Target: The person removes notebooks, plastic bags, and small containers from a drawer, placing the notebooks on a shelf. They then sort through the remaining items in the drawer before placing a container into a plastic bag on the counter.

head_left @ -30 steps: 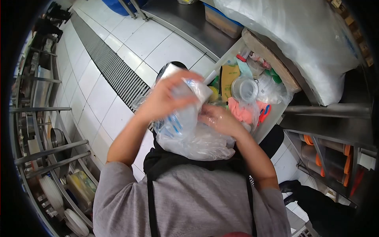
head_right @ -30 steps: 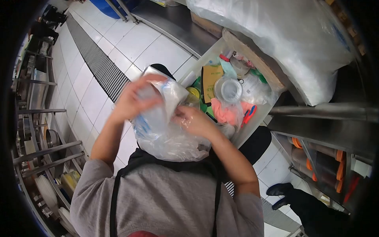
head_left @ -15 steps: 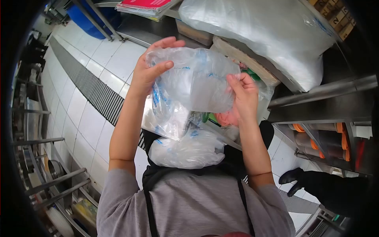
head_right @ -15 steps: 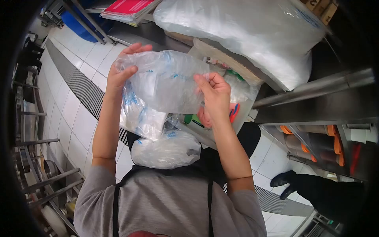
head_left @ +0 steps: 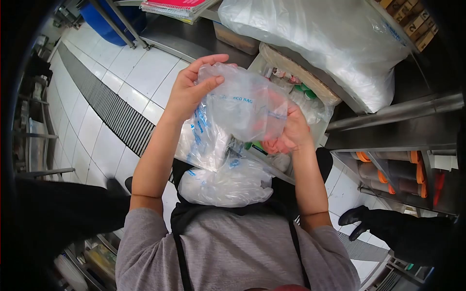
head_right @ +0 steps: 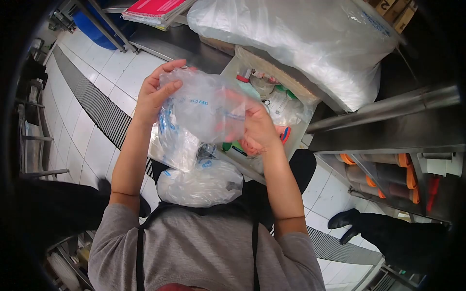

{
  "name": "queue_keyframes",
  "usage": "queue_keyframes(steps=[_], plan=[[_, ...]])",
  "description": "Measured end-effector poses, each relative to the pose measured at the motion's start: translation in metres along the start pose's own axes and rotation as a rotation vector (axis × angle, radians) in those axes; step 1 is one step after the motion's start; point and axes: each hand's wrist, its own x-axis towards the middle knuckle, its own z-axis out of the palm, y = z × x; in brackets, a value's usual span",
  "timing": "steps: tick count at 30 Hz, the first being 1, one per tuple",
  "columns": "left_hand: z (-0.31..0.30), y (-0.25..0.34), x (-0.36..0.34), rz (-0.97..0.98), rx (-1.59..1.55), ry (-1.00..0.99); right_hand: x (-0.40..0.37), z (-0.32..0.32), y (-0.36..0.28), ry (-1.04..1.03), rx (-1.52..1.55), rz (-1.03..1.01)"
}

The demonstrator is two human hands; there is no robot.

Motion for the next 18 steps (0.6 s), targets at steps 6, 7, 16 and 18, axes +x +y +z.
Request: queue_keyframes(steps=[6, 7, 16, 18], plan=[[0.013, -0.016, 0.002, 0.012, -0.031, -0.028, 0.011, 0.024, 0.022, -0.031, 0.214, -0.117], [0.019, -0.023, 0.002, 0.043, 0.029, -0.045, 0.014, 0.033, 0.027, -0.031, 0.213, -0.117], [-0.083, 0.004, -0.005, 0.218, 0.059, 0.602, 0.001, -0.008, 0.01, 0.313, -0.034, -0.07], [-0.116, 0.031, -0.012, 0.261, -0.052, 0.759, -0.004, -0.017, 0.004, 0.363, 0.099, -0.133]])
